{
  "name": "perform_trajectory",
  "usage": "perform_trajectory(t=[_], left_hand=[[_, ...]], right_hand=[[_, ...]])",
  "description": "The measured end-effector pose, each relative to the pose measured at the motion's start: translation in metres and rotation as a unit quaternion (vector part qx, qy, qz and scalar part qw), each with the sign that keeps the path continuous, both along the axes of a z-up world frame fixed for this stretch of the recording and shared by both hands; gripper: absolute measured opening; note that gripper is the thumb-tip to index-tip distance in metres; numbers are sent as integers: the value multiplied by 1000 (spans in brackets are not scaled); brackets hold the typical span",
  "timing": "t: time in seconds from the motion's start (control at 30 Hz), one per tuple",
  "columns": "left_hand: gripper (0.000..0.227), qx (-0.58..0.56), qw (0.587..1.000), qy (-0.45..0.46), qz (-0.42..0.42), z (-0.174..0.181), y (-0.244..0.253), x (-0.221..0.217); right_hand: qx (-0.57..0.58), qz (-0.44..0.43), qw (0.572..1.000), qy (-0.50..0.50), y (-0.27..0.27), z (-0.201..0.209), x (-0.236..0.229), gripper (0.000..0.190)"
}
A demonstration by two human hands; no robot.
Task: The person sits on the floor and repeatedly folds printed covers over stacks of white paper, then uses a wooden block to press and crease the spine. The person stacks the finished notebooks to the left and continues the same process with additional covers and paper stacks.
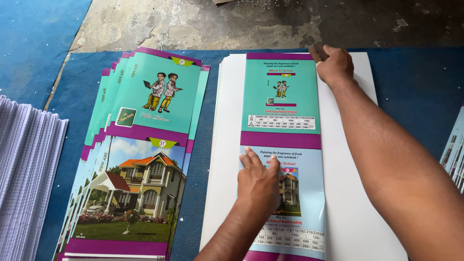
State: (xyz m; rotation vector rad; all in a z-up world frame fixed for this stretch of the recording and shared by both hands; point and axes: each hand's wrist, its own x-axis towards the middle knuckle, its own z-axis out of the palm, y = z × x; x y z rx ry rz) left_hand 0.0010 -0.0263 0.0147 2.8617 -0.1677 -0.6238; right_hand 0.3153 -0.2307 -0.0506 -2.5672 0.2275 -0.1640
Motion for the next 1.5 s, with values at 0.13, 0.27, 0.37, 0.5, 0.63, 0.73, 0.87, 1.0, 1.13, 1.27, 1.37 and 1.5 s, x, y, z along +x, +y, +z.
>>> perform_trajectory(t=[0.13, 0.27, 0.37, 0.5, 0.63, 0.73, 0.87, 1.0, 1.13, 1.27, 1.37, 1.5], left_hand=[[76, -1, 1000, -4, 3, -2, -1, -1], [77, 1, 1000, 1, 10, -4, -1, -1], [77, -18, 999, -27, 21, -6, 0, -4], [77, -24, 998, -53, 26, -10, 1, -8], [79, -12, 999, -31, 38, -14, -1, -4], [79, -12, 998, -47, 40, -19, -1, -7], [83, -5, 998, -41, 47, -22, -2, -5], [89, 0, 997, -57, 50, -26, -1, -7], [99, 6, 998, -28, 62, -24, -2, -4], [104, 11, 997, -22, 77, -23, -4, -6], [103, 18, 996, -8, 89, -24, -7, -4], [93, 15, 995, -15, 95, -28, -8, -7]], right_hand=[[7, 113, 993, -47, -17, -7, -8, 58], [15, 160, 986, -33, -21, -10, -24, 59], [7, 160, 987, -9, -19, -4, -43, 59], [16, 148, 987, 54, -15, 12, -77, 58], [20, 163, 983, 82, -10, 22, -108, 57], [16, 182, 978, 98, -12, 22, -128, 59], [36, 184, 975, 121, -17, 16, -149, 58], [59, 216, 968, 115, -22, 3, -172, 58], [1, 224, 969, 103, -27, -3, -196, 58], [16, 233, 967, 105, -29, -4, -223, 58], [26, 247, 964, 93, -33, -4, -243, 58], [14, 267, 960, 81, -39, -3, -267, 57]])
